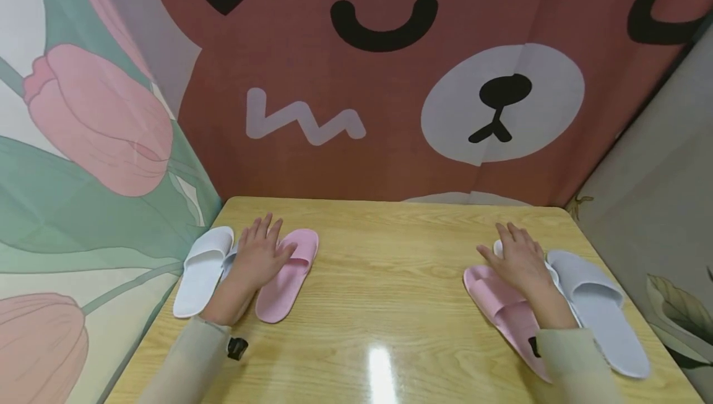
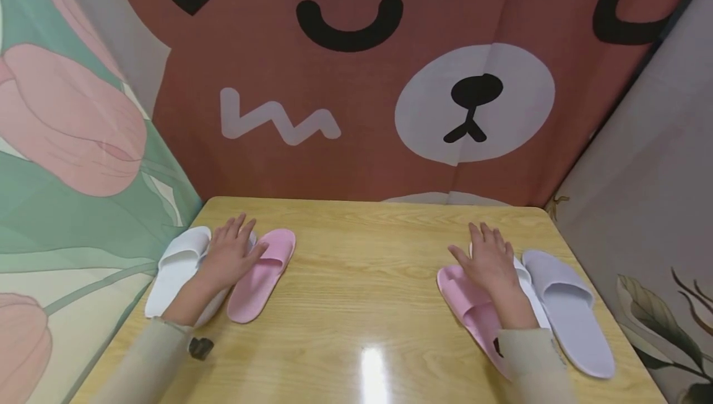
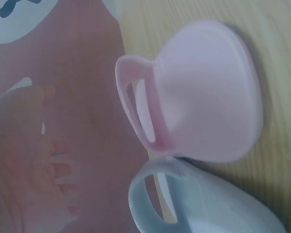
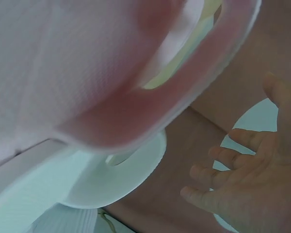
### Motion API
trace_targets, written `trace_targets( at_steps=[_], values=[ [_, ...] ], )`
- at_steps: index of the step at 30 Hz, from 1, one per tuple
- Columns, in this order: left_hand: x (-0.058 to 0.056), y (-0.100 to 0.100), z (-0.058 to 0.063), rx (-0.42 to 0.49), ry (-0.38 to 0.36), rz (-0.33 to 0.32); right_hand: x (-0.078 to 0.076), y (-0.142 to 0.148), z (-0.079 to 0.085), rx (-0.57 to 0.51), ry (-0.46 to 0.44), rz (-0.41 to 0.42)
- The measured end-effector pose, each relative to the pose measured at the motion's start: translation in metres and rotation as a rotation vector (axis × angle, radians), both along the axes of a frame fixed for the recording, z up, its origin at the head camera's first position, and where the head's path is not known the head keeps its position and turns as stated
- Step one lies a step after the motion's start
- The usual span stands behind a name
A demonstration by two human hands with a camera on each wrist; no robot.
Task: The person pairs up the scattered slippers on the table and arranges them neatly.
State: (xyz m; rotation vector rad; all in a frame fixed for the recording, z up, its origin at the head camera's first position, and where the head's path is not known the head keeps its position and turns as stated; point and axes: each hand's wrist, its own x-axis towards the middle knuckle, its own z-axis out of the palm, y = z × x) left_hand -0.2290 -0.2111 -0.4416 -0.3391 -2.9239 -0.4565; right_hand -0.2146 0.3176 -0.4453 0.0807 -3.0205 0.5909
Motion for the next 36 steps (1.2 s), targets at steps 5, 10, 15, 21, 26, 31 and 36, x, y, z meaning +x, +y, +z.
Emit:
trace_targets(
  at_steps=[5,10,15,21,26,31,36],
  values=[
    [-0.002,-0.011,-0.001,0.007,0.005,0.018,-0.001,0.009,0.000,-0.005,-0.004,-0.001],
    [-0.003,-0.023,-0.002,0.007,0.005,0.030,0.001,0.019,-0.005,0.011,-0.006,-0.019],
    [-0.003,-0.037,-0.004,-0.001,-0.004,0.047,0.003,0.027,-0.012,0.019,0.001,-0.023],
    [-0.003,-0.052,-0.004,-0.012,-0.001,0.062,0.007,0.035,-0.014,0.007,-0.014,-0.035],
    [-0.004,-0.064,-0.003,-0.013,-0.008,0.084,0.008,0.041,-0.017,0.021,-0.021,-0.037],
    [-0.003,-0.072,-0.001,-0.010,-0.010,0.105,0.008,0.045,-0.019,0.029,-0.011,-0.046],
    [-0.003,-0.079,-0.001,-0.022,-0.009,0.111,0.008,0.049,-0.021,0.040,-0.005,-0.054]
  ],
)
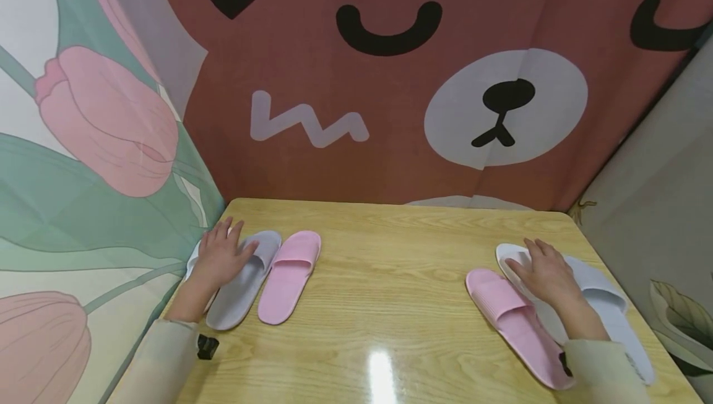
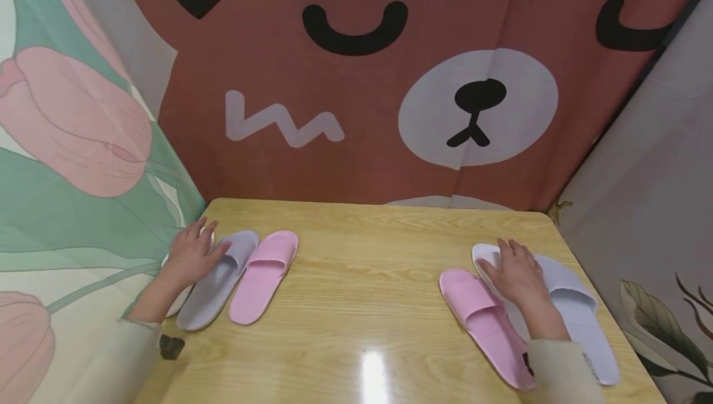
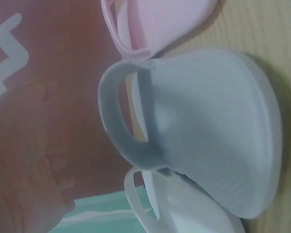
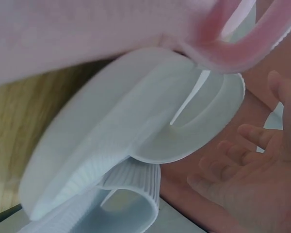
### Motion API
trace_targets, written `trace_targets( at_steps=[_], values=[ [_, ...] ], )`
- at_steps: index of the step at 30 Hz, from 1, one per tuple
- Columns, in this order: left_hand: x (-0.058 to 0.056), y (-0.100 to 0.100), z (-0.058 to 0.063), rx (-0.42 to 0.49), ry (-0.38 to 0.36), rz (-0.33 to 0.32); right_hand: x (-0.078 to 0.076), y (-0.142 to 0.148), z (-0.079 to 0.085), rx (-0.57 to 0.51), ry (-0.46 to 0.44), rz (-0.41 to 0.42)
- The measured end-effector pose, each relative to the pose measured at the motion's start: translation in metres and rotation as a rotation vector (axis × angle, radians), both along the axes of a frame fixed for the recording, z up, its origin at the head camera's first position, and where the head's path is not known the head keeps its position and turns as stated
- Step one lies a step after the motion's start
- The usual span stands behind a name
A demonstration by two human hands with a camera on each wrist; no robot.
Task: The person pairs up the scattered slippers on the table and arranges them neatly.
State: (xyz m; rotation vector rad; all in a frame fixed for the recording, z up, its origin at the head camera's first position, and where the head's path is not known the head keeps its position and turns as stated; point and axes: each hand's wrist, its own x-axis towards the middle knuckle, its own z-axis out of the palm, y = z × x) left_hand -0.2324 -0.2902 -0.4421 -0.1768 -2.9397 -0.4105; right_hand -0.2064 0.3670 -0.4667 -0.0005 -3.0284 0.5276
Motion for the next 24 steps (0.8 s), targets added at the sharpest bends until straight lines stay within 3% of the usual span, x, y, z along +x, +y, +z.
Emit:
trace_targets(
  at_steps=[8,24],
  values=[
    [-0.003,-0.014,-0.005,0.011,-0.011,0.017,0.002,0.005,-0.003,-0.013,-0.048,-0.029],
    [-0.010,-0.040,-0.013,-0.003,-0.066,0.078,-0.004,0.008,-0.009,0.017,-0.107,0.001]
  ],
)
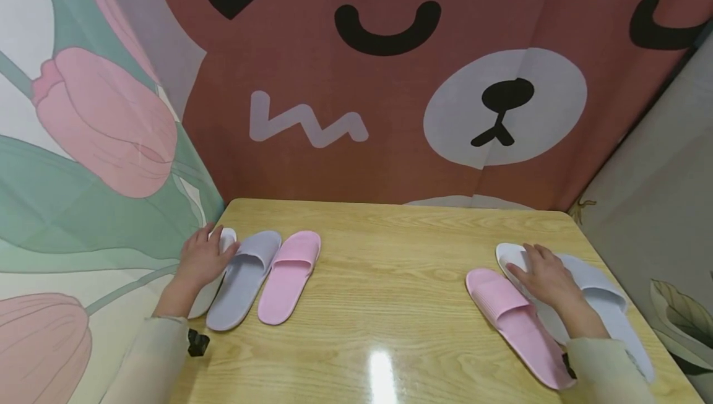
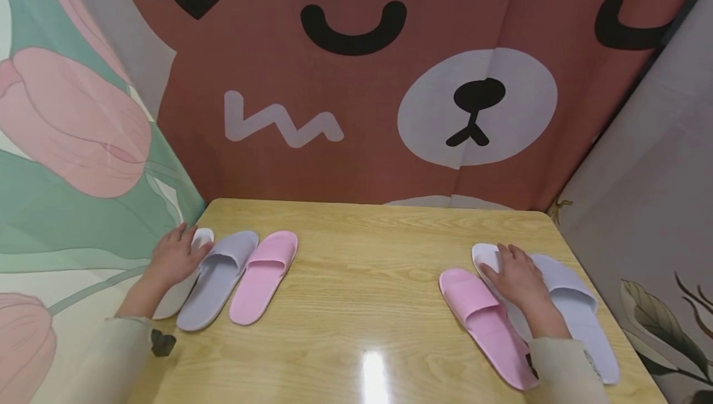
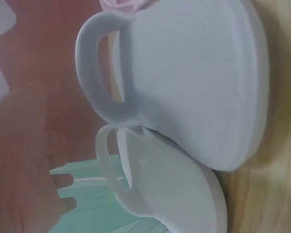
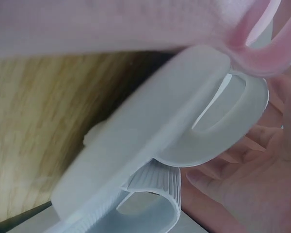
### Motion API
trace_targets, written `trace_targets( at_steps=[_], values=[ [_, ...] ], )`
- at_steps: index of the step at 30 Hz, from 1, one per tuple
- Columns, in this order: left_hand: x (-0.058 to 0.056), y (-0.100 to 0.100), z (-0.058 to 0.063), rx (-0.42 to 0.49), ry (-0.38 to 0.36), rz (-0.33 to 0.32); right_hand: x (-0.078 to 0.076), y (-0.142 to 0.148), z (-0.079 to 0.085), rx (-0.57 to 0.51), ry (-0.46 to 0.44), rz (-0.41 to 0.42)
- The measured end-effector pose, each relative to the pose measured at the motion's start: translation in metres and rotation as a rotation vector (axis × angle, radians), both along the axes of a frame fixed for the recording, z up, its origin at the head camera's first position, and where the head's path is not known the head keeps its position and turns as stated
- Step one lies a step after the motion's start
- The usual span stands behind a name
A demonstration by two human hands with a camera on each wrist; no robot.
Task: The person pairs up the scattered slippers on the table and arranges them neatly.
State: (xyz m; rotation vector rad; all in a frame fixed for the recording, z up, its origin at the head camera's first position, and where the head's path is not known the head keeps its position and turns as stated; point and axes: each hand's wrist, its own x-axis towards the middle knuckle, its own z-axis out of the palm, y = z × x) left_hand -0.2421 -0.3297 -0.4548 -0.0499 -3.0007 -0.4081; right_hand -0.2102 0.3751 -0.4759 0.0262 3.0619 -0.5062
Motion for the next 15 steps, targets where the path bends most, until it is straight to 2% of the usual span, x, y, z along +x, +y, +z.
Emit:
trace_targets(
  at_steps=[15],
  values=[
    [-0.010,-0.014,-0.011,0.011,-0.107,0.023,-0.004,0.002,-0.003,0.069,-0.040,0.025]
  ],
)
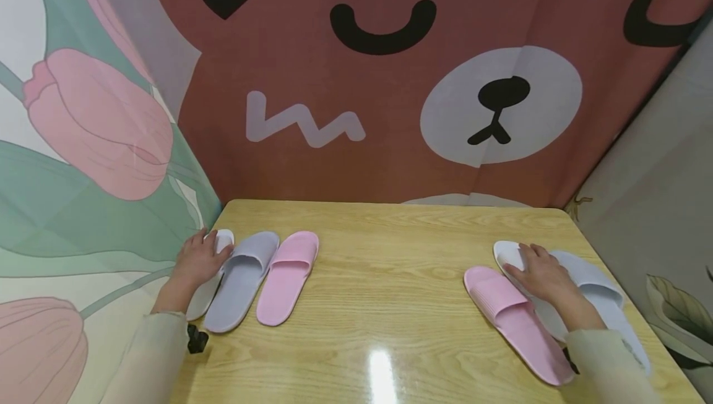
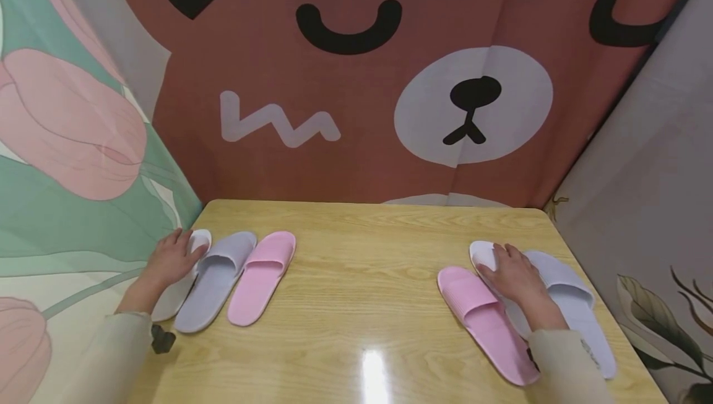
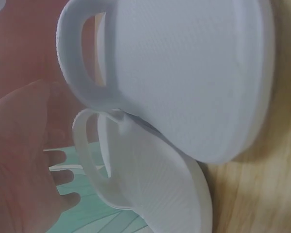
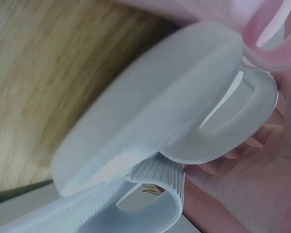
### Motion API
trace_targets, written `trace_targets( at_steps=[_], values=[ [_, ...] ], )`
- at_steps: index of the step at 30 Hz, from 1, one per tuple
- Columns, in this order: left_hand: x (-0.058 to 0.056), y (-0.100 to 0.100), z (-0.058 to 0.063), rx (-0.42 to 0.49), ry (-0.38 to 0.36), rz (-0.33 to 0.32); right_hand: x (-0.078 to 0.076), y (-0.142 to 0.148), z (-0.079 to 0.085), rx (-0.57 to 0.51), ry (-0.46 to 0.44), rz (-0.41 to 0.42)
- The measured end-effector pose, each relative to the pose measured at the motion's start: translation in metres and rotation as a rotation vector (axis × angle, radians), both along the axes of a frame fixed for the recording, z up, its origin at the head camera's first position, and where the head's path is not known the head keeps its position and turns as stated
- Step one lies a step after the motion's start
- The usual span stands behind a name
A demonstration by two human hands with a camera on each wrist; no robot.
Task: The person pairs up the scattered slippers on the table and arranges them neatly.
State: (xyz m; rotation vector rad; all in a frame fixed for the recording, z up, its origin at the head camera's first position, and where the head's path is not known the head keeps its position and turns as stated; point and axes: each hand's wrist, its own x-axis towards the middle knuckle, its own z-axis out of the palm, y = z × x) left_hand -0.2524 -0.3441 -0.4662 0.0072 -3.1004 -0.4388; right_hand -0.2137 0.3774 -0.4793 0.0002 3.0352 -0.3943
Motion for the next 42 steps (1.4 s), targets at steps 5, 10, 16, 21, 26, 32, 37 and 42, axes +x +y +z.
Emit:
trace_targets(
  at_steps=[5,10,16,21,26,32,37,42],
  values=[
    [-0.003,-0.001,-0.002,-0.001,-0.024,0.008,-0.001,0.001,-0.002,-0.004,-0.004,0.018],
    [-0.005,-0.002,-0.005,-0.011,-0.041,0.012,-0.003,0.001,-0.005,-0.013,-0.003,0.036],
    [-0.006,-0.005,-0.009,-0.010,-0.043,0.003,-0.004,0.002,-0.006,-0.005,-0.004,0.030],
    [-0.009,-0.007,-0.012,-0.003,-0.041,0.008,-0.004,0.005,-0.007,-0.001,-0.015,0.022],
    [-0.012,-0.008,-0.015,0.008,-0.053,0.018,-0.006,0.005,-0.008,0.014,-0.039,0.023],
    [-0.014,-0.009,-0.017,0.019,-0.068,0.024,-0.008,0.006,-0.007,0.035,-0.047,0.031],
    [-0.015,-0.011,-0.018,0.036,-0.084,0.028,-0.008,0.006,-0.007,0.031,-0.040,0.043],
    [-0.014,-0.013,-0.018,0.064,-0.124,0.051,-0.007,0.007,-0.008,0.027,-0.036,0.051]
  ],
)
